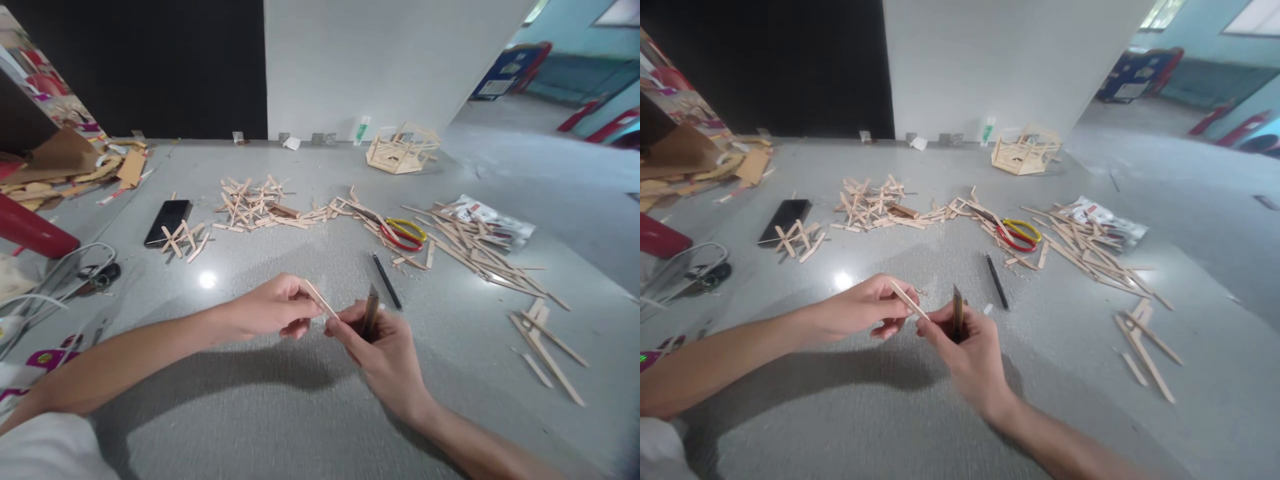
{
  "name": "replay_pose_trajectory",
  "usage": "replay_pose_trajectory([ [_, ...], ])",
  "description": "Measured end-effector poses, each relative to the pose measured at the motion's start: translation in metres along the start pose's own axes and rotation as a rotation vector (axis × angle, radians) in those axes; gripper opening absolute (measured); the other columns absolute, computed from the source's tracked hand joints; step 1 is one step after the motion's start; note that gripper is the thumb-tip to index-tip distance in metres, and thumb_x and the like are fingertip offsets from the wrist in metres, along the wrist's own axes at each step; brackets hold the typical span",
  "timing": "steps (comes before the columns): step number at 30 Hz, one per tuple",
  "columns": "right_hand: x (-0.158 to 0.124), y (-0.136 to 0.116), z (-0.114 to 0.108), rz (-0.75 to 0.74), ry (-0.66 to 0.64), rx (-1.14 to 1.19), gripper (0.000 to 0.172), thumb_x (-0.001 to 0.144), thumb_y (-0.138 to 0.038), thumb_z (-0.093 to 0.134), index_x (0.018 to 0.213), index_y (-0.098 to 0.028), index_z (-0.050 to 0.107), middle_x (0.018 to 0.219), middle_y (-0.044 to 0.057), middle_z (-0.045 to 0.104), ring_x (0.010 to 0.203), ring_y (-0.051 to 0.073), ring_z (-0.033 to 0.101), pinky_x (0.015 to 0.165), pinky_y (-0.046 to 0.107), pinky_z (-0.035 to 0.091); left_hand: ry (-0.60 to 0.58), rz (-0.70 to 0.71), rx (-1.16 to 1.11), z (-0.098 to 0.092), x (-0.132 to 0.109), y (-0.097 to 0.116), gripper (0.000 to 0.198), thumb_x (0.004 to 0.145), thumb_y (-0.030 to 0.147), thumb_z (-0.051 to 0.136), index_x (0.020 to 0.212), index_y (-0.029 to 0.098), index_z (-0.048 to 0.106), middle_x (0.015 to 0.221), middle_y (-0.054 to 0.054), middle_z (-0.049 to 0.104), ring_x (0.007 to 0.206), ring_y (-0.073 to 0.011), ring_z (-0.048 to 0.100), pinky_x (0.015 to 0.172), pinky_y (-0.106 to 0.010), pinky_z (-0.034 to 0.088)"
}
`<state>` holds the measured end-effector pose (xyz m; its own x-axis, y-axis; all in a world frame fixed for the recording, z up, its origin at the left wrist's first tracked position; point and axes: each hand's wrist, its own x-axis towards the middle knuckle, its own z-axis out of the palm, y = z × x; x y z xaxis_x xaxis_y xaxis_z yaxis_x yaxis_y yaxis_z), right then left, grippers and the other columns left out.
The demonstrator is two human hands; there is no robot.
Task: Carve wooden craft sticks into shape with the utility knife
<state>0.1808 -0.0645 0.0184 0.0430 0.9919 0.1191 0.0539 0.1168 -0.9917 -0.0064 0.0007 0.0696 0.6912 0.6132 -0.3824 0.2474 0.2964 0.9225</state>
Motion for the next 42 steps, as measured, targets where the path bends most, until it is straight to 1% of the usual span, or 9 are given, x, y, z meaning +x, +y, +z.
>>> replay_pose_trajectory([
  [8, 0.003, 0.001, -0.004, 0.147, -0.085, 0.265, 0.038, 0.093, -0.050, 0.072, 0.076, -0.018, 0.059, 0.059, -0.002, 0.056, 0.041, 0.006, 0.031, 0.037, 0.018, 0.021, 0.058, -0.075, 0.138, -0.002, 0.005, -0.005, 0.023, 0.087, 0.026, 0.050, 0.066, 0.019, 0.044, 0.056, 0.005, 0.042, 0.050, -0.0097, 0.041, 0.050, -0.024, 0.030],
  [14, 0.010, -0.008, -0.008, 0.407, -0.172, 0.492, 0.042, 0.085, -0.055, 0.080, 0.082, -0.017, 0.061, 0.054, -0.007, 0.046, 0.040, 0.004, 0.020, 0.035, 0.017, 0.009, 0.211, 0.146, 0.625, -0.009, 0.008, -0.011, 0.035, 0.096, 0.031, 0.051, 0.065, 0.016, 0.052, 0.055, 0.003, 0.046, 0.051, -0.0098, 0.041, 0.051, -0.024, 0.028],
  [18, 0.011, -0.008, -0.008, 0.530, -0.291, 0.524, 0.044, 0.084, -0.053, 0.081, 0.078, -0.017, 0.057, 0.052, -0.009, 0.045, 0.038, 0.002, 0.015, 0.036, 0.018, 0.009, 0.296, 0.319, 0.430, -0.007, 0.000, 0.001, 0.023, 0.090, 0.034, 0.069, 0.104, 0.016, 0.071, 0.087, -0.004, 0.071, 0.061, -0.0105, 0.058, 0.058, -0.023, 0.042],
  [22, 0.008, -0.008, -0.009, 0.579, -0.405, 0.500, 0.044, 0.086, -0.057, 0.077, 0.085, -0.018, 0.057, 0.050, -0.009, 0.046, 0.036, 0.003, 0.015, 0.035, 0.018, 0.010, 0.269, 0.363, 0.236, -0.004, -0.006, 0.008, 0.023, 0.091, 0.036, 0.070, 0.092, 0.013, 0.075, 0.066, -0.002, 0.069, 0.054, -0.0107, 0.062, 0.054, -0.021, 0.045],
  [26, 0.002, -0.006, -0.008, 0.506, -0.342, 0.457, 0.043, 0.095, -0.063, 0.062, 0.106, -0.023, 0.053, 0.056, -0.009, 0.044, 0.040, 0.005, 0.019, 0.038, 0.016, 0.013, 0.305, 0.354, 0.175, -0.005, -0.009, 0.010, 0.025, 0.095, 0.033, 0.066, 0.084, 0.012, 0.074, 0.059, -0.001, 0.067, 0.045, -0.0074, 0.059, 0.044, -0.017, 0.038],
  [30, -0.001, -0.007, -0.009, 0.289, -0.181, 0.386, 0.023, 0.102, -0.045, 0.061, 0.115, -0.032, 0.046, 0.079, -0.005, 0.056, 0.043, 0.005, 0.032, 0.039, 0.014, 0.026, 0.369, 0.381, 0.173, -0.008, -0.013, 0.016, 0.024, 0.096, 0.034, 0.066, 0.088, 0.013, 0.074, 0.064, -0.001, 0.069, 0.043, -0.0059, 0.059, 0.041, -0.015, 0.036],
  [33, 0.000, -0.009, -0.013, 0.077, -0.114, 0.303, 0.007, 0.104, -0.033, 0.059, 0.101, -0.027, 0.058, 0.086, -0.001, 0.060, 0.049, 0.008, 0.048, 0.042, 0.018, 0.042, 0.376, 0.390, 0.199, -0.007, -0.018, 0.021, 0.025, 0.095, 0.035, 0.066, 0.087, 0.013, 0.074, 0.071, -0.003, 0.072, 0.044, -0.0055, 0.059, 0.040, -0.015, 0.037],
  [36, 0.002, -0.013, -0.018, -0.049, -0.084, 0.271, 0.015, 0.104, -0.033, 0.057, 0.104, -0.025, 0.069, 0.100, 0.007, 0.068, 0.071, 0.016, 0.064, 0.062, 0.029, 0.056, 0.387, 0.375, 0.238, -0.006, -0.021, 0.024, 0.029, 0.095, 0.037, 0.066, 0.083, 0.012, 0.072, 0.070, -0.003, 0.072, 0.045, -0.0059, 0.059, 0.041, -0.015, 0.037],
  [42, 0.000, -0.009, -0.018, -0.129, 0.071, 0.109, 0.020, 0.094, -0.040, 0.074, 0.085, -0.026, 0.064, 0.062, -0.003, 0.049, 0.047, 0.013, 0.043, 0.043, 0.027, 0.035, 0.365, 0.283, 0.313, -0.010, -0.011, 0.018, 0.035, 0.095, 0.042, 0.064, 0.077, 0.014, 0.072, 0.065, -0.002, 0.070, 0.047, -0.0077, 0.060, 0.044, -0.016, 0.040],
])
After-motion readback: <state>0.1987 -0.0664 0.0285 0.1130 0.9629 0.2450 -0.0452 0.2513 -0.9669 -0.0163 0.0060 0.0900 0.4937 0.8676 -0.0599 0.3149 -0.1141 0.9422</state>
